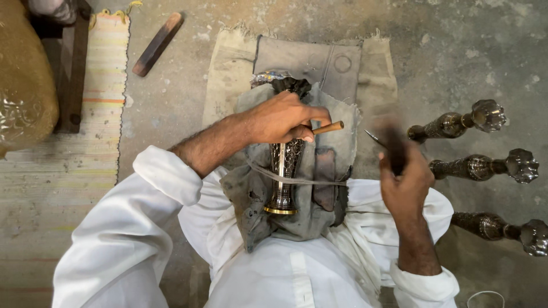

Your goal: The person sits on the floor holding an ornate brass vase steady with one hand while using a small punch and a wooden mallet to tap decorative patterns into its surface, repositioning the punch around the vase body throughout.

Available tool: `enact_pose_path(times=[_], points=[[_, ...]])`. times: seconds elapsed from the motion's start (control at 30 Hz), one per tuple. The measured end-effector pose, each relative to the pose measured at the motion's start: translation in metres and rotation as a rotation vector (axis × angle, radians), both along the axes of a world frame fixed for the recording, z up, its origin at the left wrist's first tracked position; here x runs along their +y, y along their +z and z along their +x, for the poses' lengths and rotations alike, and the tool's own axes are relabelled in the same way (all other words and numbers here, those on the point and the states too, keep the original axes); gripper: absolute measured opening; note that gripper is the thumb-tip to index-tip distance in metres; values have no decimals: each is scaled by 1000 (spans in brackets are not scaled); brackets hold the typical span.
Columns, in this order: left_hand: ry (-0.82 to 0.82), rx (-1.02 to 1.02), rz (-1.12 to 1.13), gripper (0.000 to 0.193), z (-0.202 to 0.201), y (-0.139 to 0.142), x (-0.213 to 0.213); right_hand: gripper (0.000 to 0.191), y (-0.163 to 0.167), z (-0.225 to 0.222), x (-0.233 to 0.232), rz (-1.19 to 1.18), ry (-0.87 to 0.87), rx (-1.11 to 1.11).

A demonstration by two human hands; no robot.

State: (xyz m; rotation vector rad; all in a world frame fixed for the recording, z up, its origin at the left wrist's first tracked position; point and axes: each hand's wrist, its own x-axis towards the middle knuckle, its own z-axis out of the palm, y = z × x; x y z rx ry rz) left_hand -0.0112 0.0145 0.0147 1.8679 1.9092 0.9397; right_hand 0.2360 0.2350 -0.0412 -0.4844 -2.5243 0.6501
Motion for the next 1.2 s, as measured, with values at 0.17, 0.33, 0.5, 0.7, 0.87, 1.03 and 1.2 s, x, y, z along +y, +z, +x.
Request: enact_pose_path(times=[0.17, 0.33, 0.5, 0.7, 0.87, 1.03, 1.2], points=[[46, 18, -120, 39, 4, -1, 5, 46, 6, -3, 0, -207, -53, -52], [148, -97, -29, 33, 2, 0, -8, 52, 15, 0, 7, 278, 171, -214], [234, -263, 70, 34, 17, -8, -33, 46, 16, -3, 7, -246, 123, -399], [275, -165, 172, 34, 26, -20, -41, 36, 18, -17, 0, -290, 55, -389], [343, -156, 174, 33, 29, -24, -40, 32, 29, -29, -1, -128, 69, -16], [363, -140, 171, 32, 29, -27, -38, 40, 54, -40, 11, 312, 199, -17], [373, -174, 121, 31, 28, -28, -34, 42, 71, -51, 18, 311, 269, -83]])
